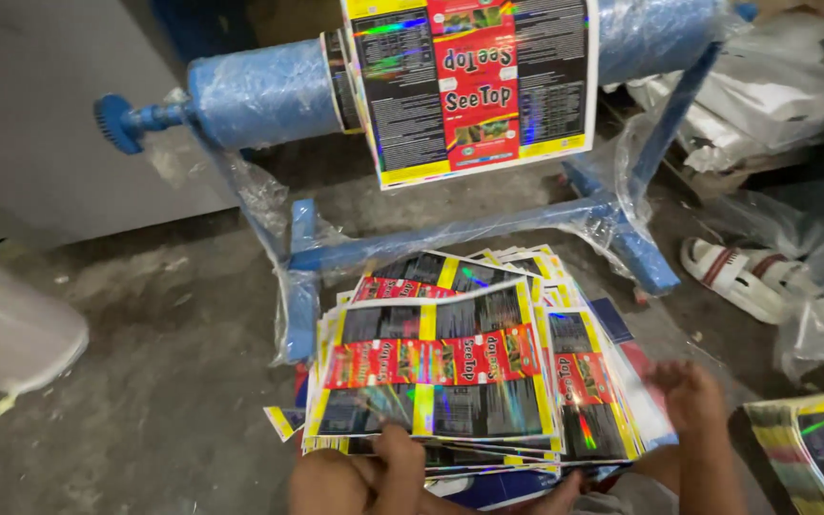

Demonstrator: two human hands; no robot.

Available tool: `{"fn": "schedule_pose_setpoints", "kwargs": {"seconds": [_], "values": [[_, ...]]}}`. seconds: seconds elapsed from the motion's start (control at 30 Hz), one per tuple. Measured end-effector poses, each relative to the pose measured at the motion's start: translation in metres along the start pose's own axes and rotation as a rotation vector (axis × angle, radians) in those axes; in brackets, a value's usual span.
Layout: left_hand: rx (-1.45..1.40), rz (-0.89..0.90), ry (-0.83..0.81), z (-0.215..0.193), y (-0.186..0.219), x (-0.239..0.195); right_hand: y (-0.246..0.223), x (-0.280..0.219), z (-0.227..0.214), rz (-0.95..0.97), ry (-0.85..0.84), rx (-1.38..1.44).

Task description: Manually separating printed labels from a roll using a small cutter.

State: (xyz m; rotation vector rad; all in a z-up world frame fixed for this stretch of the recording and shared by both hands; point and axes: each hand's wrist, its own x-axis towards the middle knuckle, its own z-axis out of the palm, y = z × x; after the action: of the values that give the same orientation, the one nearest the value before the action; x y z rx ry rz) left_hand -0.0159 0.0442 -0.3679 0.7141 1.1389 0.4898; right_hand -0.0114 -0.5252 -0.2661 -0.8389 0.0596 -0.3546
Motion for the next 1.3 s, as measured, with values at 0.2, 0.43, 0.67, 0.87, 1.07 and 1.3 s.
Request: {"fn": "schedule_pose_setpoints", "kwargs": {"seconds": [0.2,0.43,0.67,0.87,1.07,1.3], "values": [[0.295,-0.238,-0.023,-0.012,-0.019,-0.02,0.028,-0.065,0.045,0.228,0.23,0.039],[0.626,-0.2,-1.023,-0.027,0.002,-0.015,0.01,-0.04,0.108,0.152,0.264,0.071],[0.396,1.078,-0.744,0.27,0.314,-0.157,-0.039,0.109,0.275,0.011,-0.162,0.185],[0.299,0.688,-1.148,0.35,0.339,-0.136,-0.072,0.23,0.384,-0.215,-0.307,-0.25],[0.308,0.662,-1.132,0.317,0.33,-0.157,-0.077,0.229,0.407,-0.039,-0.357,-0.347],[0.41,0.525,-1.227,0.259,0.318,-0.167,-0.056,0.189,0.349,-0.009,-0.415,-0.266]]}}
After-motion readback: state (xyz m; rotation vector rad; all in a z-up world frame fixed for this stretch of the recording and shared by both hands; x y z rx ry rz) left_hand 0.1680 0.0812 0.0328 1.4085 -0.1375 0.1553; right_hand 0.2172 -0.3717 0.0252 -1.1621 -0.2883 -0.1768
